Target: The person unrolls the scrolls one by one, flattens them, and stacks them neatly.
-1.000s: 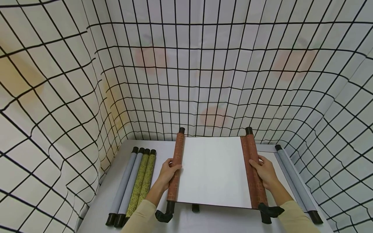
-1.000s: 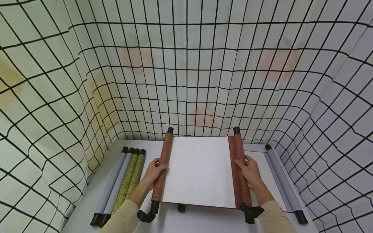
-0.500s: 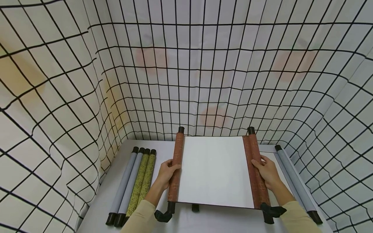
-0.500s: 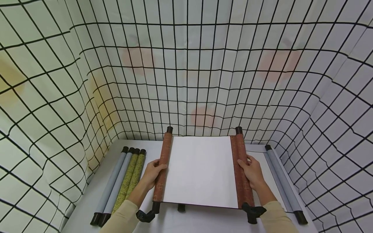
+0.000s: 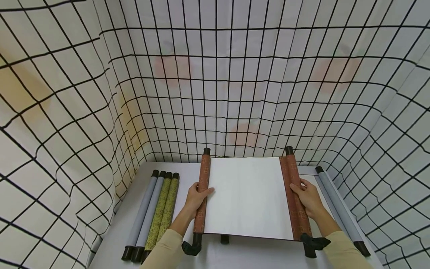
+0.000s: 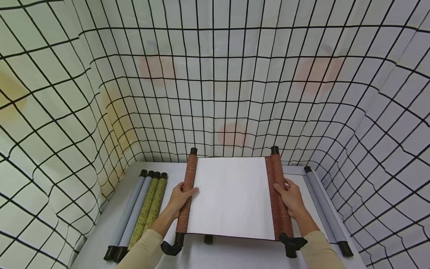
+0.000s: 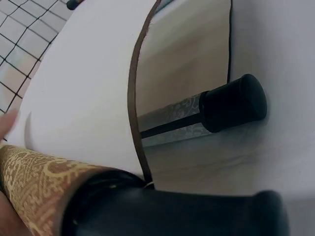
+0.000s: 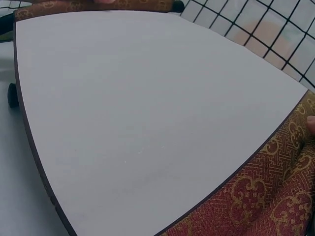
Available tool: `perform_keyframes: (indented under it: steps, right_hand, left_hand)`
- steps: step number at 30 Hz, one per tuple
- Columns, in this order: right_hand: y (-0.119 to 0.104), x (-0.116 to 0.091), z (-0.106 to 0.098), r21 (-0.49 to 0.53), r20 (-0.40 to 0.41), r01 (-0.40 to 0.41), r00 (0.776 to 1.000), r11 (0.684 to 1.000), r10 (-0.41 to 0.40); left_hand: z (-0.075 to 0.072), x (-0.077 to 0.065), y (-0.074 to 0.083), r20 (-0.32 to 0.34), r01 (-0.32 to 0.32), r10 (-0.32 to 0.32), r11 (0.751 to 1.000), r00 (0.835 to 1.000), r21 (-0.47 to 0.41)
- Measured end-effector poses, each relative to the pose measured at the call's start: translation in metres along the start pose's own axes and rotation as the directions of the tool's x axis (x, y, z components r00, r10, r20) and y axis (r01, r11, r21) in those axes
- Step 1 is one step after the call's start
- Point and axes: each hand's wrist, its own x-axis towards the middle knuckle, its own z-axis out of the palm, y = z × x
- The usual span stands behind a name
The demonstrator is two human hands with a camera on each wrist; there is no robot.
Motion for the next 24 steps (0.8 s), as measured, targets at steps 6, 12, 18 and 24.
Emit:
perform_keyframes:
  steps: [6,12,18,24]
  right_hand:
    - [0.004,-0.003,-0.004,-0.002,0.006,-0.018,1.000,1.000,0.018]
    - [0.007,-0.001,-0.005,0.007,0.017,-0.002,1.000,1.000,0.002]
    - [0.006,0.000,-0.008,-0.011,0.005,-0.007,1.000,1.000,0.007]
    - [0.004,-0.002,-0.013,-0.017,0.008,-0.001,1.000,1.000,0.001]
  left_hand:
    - [-0.004,0.001,-0.002,0.034,-0.024,0.023,1.000,0.999,0.018]
    - [-0.010,0.000,-0.001,0.040,-0.020,0.020,1.000,0.999,-0.016]
    - [-0.013,0.003,-0.005,0.003,-0.016,0.016,1.000,1.000,-0.026]
    - [-0.013,0.008,-0.005,-0.013,-0.009,0.008,0.998,1.000,-0.065]
